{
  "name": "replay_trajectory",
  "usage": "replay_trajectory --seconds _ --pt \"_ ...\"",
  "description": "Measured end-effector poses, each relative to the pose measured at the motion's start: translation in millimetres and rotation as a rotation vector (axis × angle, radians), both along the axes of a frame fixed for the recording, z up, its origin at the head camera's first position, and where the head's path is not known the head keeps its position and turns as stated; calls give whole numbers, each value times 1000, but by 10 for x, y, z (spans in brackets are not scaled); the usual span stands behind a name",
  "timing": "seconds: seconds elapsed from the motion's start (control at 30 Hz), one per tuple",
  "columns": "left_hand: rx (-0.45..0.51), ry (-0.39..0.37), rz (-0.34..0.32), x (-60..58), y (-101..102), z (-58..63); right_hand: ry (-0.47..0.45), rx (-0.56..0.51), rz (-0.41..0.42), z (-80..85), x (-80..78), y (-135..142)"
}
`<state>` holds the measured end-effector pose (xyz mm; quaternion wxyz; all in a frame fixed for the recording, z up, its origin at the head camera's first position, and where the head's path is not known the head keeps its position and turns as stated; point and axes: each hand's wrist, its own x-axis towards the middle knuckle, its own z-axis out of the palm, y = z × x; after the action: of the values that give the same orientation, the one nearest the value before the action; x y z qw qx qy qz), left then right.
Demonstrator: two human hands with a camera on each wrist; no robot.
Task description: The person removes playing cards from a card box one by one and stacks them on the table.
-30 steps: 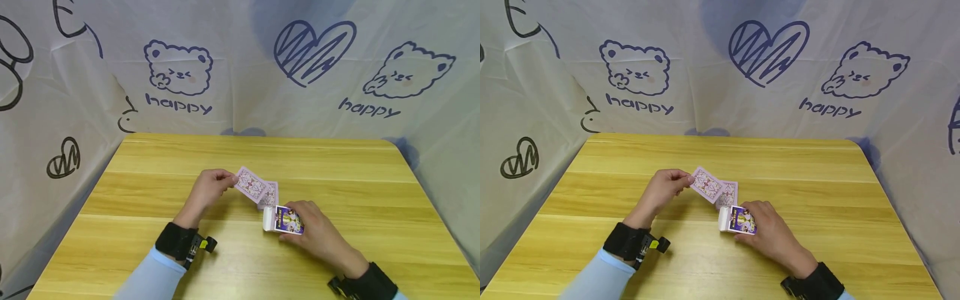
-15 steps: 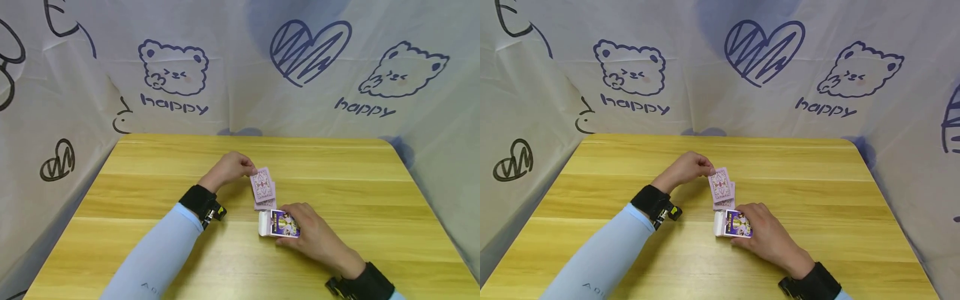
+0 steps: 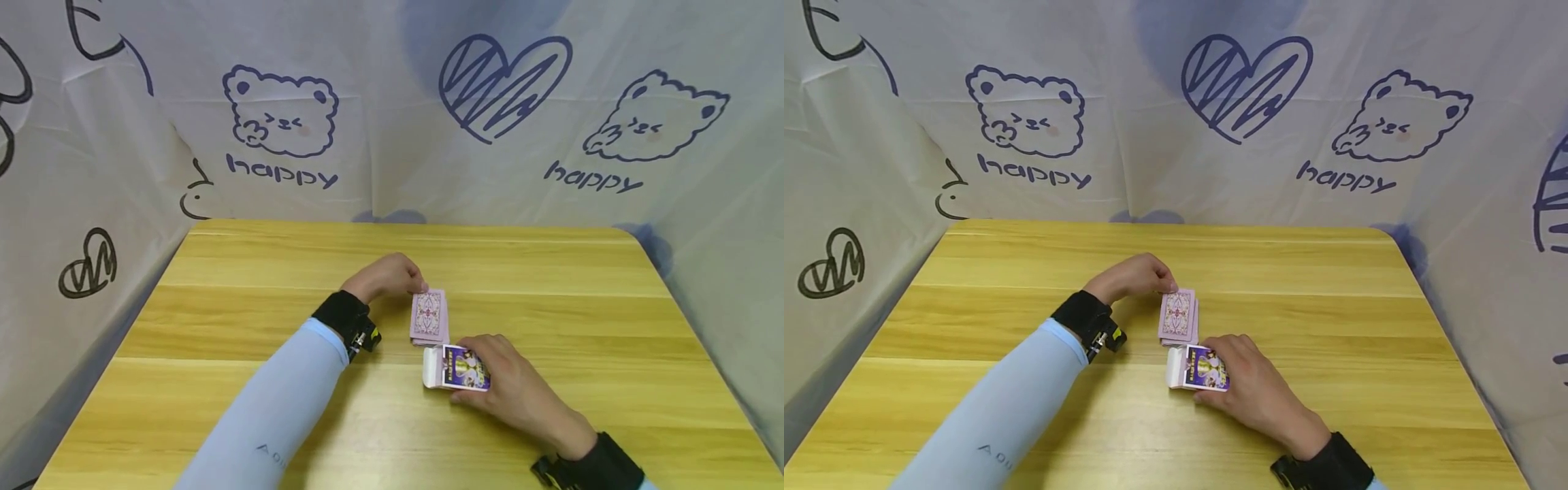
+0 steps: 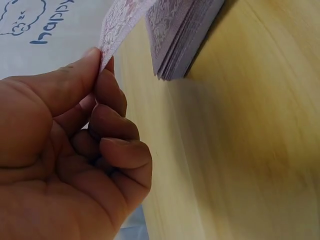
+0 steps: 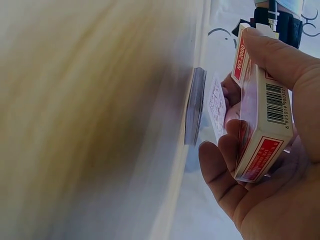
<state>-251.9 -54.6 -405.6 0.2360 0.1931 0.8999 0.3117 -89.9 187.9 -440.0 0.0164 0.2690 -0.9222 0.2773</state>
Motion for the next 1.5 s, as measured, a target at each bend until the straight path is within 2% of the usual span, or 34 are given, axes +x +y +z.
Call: replay_trajectory --seconds 0.23,0.53,0.8,1.1,1.27,1.5 --pt "-5 -8 14 -8 55 -55 8 10 -4 -6 5 6" --pt "-21 -12 88 30 93 -151 2 23 -10 3 12 12" --pt "-47 46 108 63 126 -234 11 24 -14 -13 4 21" --pt "-70 117 140 122 171 -249 2 15 -15 -17 -4 23" --pt "-93 173 134 141 195 -276 5 6 -13 -24 -3 22" --pt "-106 208 141 161 218 -290 9 4 -13 -41 -5 26"
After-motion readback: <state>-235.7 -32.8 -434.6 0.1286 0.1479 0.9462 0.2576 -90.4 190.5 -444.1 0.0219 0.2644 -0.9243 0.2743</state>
